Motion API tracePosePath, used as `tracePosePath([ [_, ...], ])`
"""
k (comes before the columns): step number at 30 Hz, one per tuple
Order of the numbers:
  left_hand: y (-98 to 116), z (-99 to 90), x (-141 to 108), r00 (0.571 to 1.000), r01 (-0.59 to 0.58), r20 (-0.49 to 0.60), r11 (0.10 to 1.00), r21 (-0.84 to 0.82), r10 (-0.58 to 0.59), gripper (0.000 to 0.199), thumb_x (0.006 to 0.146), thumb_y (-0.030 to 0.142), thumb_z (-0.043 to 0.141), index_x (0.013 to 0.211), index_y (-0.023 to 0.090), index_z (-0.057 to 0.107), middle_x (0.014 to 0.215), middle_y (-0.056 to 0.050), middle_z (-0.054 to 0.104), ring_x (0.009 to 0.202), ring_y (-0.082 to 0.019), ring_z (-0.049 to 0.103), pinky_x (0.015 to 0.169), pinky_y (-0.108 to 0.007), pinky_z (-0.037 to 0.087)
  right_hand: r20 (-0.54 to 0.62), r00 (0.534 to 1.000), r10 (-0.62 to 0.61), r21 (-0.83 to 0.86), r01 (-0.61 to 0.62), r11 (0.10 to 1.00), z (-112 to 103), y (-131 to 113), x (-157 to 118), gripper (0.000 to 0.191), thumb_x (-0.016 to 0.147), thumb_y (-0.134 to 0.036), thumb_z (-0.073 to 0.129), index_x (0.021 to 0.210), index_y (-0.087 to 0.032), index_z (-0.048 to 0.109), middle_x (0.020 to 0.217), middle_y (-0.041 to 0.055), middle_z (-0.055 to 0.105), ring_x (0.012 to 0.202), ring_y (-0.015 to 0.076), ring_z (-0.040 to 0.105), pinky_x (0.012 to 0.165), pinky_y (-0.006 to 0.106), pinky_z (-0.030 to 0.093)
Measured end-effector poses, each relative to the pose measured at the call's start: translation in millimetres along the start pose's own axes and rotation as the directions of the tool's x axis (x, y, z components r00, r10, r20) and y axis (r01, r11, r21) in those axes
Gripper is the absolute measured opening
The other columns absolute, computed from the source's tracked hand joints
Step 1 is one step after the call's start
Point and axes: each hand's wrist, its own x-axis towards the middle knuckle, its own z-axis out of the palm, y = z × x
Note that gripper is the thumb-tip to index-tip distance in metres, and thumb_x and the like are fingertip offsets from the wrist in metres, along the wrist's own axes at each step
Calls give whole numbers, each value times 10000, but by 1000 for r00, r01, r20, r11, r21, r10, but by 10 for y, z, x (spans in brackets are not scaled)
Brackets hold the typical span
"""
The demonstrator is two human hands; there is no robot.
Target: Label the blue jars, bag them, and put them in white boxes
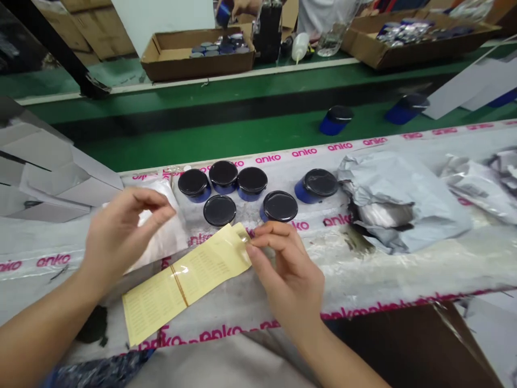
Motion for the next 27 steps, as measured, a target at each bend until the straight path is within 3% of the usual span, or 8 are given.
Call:
tracePosePath([
  [3, -149, -79, 264, 999, 13, 46, 1000, 27, -14, 348, 794, 329, 828, 1079, 250, 645, 1116, -36, 725, 1033, -230, 690, 896, -402, 566, -8, 981, -191, -93, 190, 977, -17, 8, -12, 291, 867, -15, 679, 982, -277, 732, 1029, 18, 650, 977, 169, 641, 884, 341, 544],
  [5, -265, -3, 396, 983, 43, 180, 999, 6, -43, 688, 699, 349, 897, 1302, 266, 576, 1397, -99, 640, 1264, -305, 624, 1013, -475, 539, 7, 974, -226, -92, 226, 970, -18, 22, -21, 312, 857, 5, 671, 992, -271, 727, 1025, 19, 643, 960, 170, 641, 871, 344, 551],
  [7, -366, 127, 485, 966, 72, 248, 997, -12, -67, 849, 672, 353, 914, 1412, 273, 504, 1526, -135, 547, 1392, -349, 536, 1102, -535, 481, 25, 977, -212, -76, 213, 974, -20, 34, -27, 312, 858, 6, 666, 993, -268, 725, 1026, 24, 638, 952, 174, 640, 863, 349, 559],
  [12, -455, 282, 483, 988, 63, 149, 985, -162, -39, 586, 711, 243, 875, 1228, 235, 599, 1281, -110, 685, 1193, -304, 667, 1042, -520, 523, 26, 983, -179, -64, 180, 981, -41, -49, 3, 280, 873, -18, 662, 967, -275, 721, 1016, 29, 631, 932, 179, 644, 840, 344, 573],
  [15, -407, 202, 281, 997, -57, 44, 982, -178, 66, 582, 740, 200, 856, 1248, 277, 582, 1305, -85, 641, 1203, -264, 640, 1007, -451, 545, 78, 993, -85, -90, 92, 992, -10, -197, 82, 221, 893, -71, 673, 920, -286, 714, 1005, 24, 643, 955, 183, 655, 838, 326, 573],
  [17, -365, 143, 90, 988, -140, 34, 976, -164, 148, 627, 773, 160, 823, 1315, 316, 551, 1349, -72, 605, 1252, -248, 602, 1043, -432, 527, 178, 984, -7, -90, 23, 996, 56, -306, 156, 163, 906, -136, 687, 880, -294, 717, 1023, 26, 654, 978, 191, 664, 790, 303, 573],
  [21, -316, 95, -250, 981, -171, 56, 965, -199, 185, 691, 818, 154, 790, 1401, 350, 475, 1359, -71, 576, 1278, -244, 579, 1074, -432, 512, 377, 918, 122, -83, -98, 992, 275, -461, 282, 106, 913, -259, 693, 840, -314, 747, 1117, 40, 658, 1070, 222, 668, 713, 285, 573],
  [27, -392, 10, -381, 968, -227, 81, 966, -123, 238, 600, 845, 185, 786, 1353, 322, 497, 1309, -88, 580, 1262, -258, 570, 1055, -461, 524, 513, 820, 253, -155, -201, 967, 588, -510, 337, 135, 893, -313, 690, 775, -315, 758, 1314, 28, 639, 1343, 280, 560, 987, 415, 538],
])
